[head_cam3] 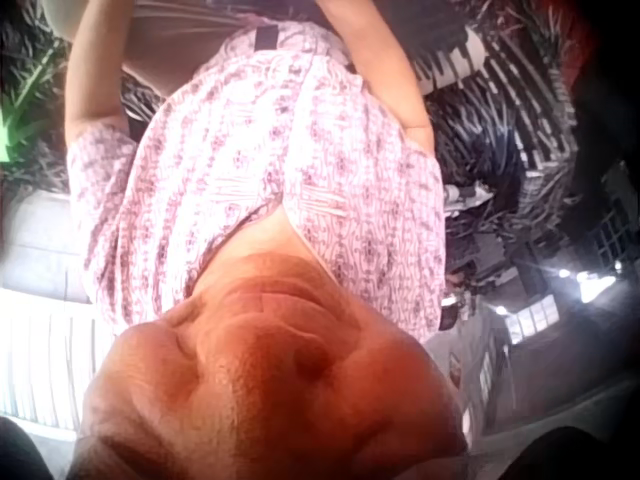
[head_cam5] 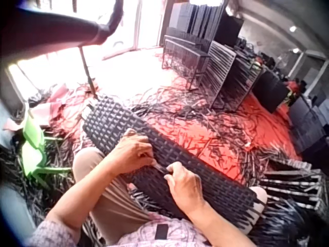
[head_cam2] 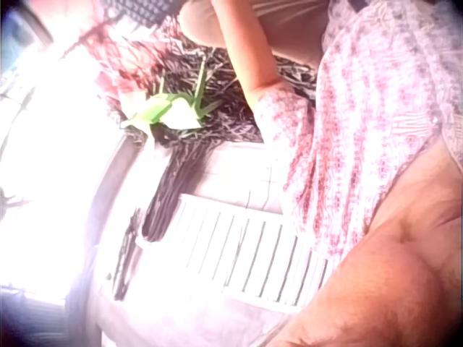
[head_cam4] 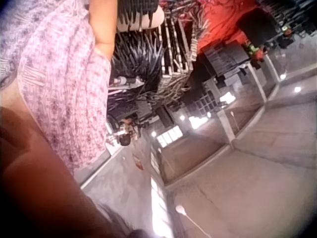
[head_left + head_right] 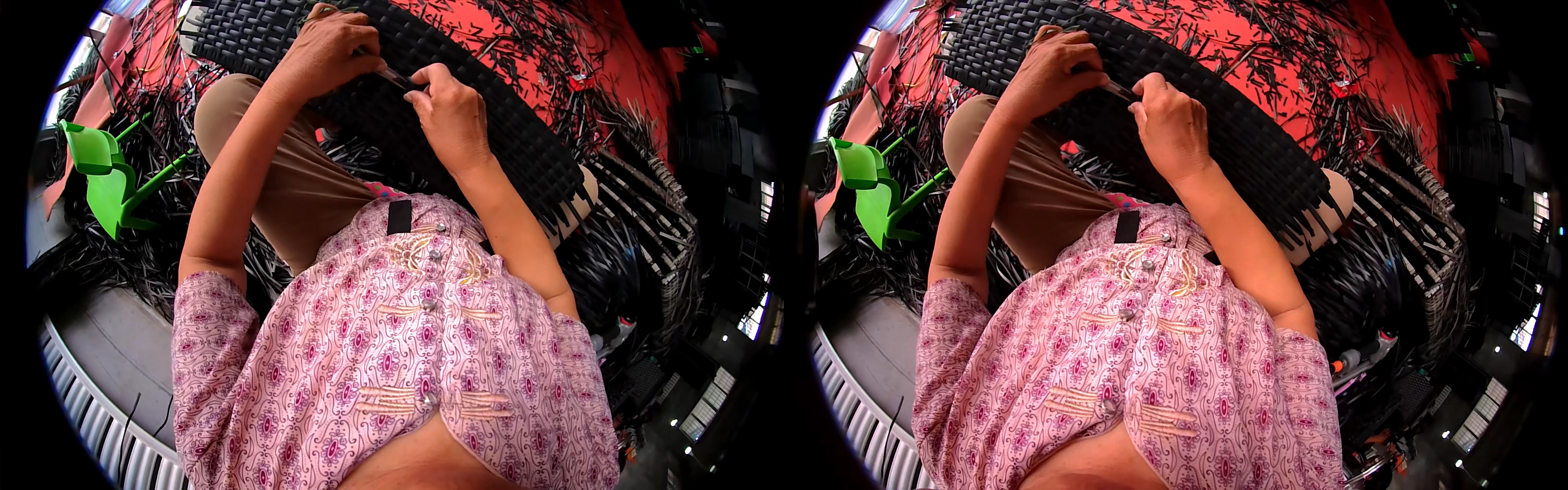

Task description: The person sits on the floor and weaves a black plastic mat using thin black strips. They use a pair of scissors to cut the strips and a metal tool to tuck the ends into the weave.

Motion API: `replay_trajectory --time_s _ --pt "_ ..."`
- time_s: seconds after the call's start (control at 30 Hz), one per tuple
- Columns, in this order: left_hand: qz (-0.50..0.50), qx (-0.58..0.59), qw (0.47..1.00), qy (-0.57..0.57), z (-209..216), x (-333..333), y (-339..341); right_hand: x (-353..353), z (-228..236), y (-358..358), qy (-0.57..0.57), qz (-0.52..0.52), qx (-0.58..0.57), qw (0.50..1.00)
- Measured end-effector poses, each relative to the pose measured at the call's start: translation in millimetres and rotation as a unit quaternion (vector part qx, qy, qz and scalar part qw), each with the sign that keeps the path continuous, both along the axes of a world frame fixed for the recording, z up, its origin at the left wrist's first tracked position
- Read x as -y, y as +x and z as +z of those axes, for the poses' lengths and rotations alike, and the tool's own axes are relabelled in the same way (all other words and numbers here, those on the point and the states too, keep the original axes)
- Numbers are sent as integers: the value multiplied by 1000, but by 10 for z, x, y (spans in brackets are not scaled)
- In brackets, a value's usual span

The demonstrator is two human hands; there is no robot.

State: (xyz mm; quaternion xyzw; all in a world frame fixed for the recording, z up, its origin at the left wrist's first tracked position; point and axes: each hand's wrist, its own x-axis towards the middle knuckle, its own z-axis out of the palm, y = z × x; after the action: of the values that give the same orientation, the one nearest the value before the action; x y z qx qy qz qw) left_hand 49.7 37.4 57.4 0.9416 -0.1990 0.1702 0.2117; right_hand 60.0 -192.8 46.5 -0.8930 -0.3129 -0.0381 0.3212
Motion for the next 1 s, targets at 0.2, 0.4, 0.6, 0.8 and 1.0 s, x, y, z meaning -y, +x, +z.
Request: replay_trajectory --time_s 0.2,0.4,0.6,0.8,1.0 --pt "10 -40 998 38 -87 -23 21 -3 -105 80 24 52 67 996" --pt "-28 -145 988 37 52 314 -31 -46 -263 65 26 11 133 991" --pt "-38 -217 975 -30 61 278 -50 -75 -328 74 38 7 147 988" --pt "23 -218 971 100 51 338 9 -106 -354 91 46 3 139 989" --pt "34 -283 958 -41 -33 349 -63 -156 -428 82 55 -16 181 982"
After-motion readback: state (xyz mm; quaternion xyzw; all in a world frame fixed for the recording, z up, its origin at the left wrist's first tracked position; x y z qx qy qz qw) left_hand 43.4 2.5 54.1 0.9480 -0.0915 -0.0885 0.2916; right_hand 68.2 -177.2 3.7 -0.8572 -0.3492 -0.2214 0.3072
